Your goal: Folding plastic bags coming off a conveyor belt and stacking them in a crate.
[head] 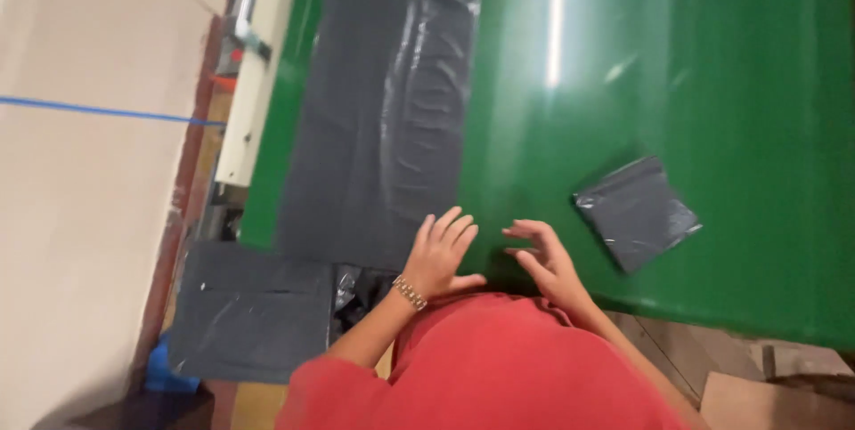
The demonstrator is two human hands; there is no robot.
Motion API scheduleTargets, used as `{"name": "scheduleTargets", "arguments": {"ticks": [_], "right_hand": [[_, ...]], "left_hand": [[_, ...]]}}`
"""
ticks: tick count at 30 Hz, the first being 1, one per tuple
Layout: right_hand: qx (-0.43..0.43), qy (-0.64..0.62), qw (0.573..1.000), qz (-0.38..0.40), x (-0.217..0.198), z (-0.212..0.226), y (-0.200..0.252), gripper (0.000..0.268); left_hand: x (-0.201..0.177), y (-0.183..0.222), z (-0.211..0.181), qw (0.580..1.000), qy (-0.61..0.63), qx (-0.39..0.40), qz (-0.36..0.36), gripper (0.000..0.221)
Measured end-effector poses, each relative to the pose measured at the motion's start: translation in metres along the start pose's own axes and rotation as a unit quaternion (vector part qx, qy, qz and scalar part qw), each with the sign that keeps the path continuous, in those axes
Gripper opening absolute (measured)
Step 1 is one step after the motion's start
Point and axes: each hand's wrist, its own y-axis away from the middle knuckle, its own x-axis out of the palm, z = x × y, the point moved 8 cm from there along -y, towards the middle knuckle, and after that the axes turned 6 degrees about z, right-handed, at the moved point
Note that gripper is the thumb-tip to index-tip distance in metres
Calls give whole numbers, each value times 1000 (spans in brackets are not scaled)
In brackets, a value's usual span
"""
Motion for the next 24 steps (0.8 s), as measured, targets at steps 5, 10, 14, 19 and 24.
{"name": "scheduleTargets", "arguments": {"ticks": [5, 10, 14, 19, 24], "right_hand": [[43, -128, 981, 138, 66, -14, -42, 59], [67, -198, 971, 113, 92, -19, -61, 58], [57, -243, 966, 67, 94, -23, -66, 55], [25, -216, 974, 66, 99, -14, -67, 61], [-7, -141, 986, 84, 99, -11, -71, 65]], "left_hand": [[-10, 65, 40, 994, -10, -106, 32, 108], [-7, 77, 55, 989, 24, -147, -3, 107], [5, 71, 54, 990, 27, -133, -32, 93], [3, 66, 51, 992, 35, -106, -56, 82], [11, 70, 56, 990, 63, -105, -68, 66]]}}
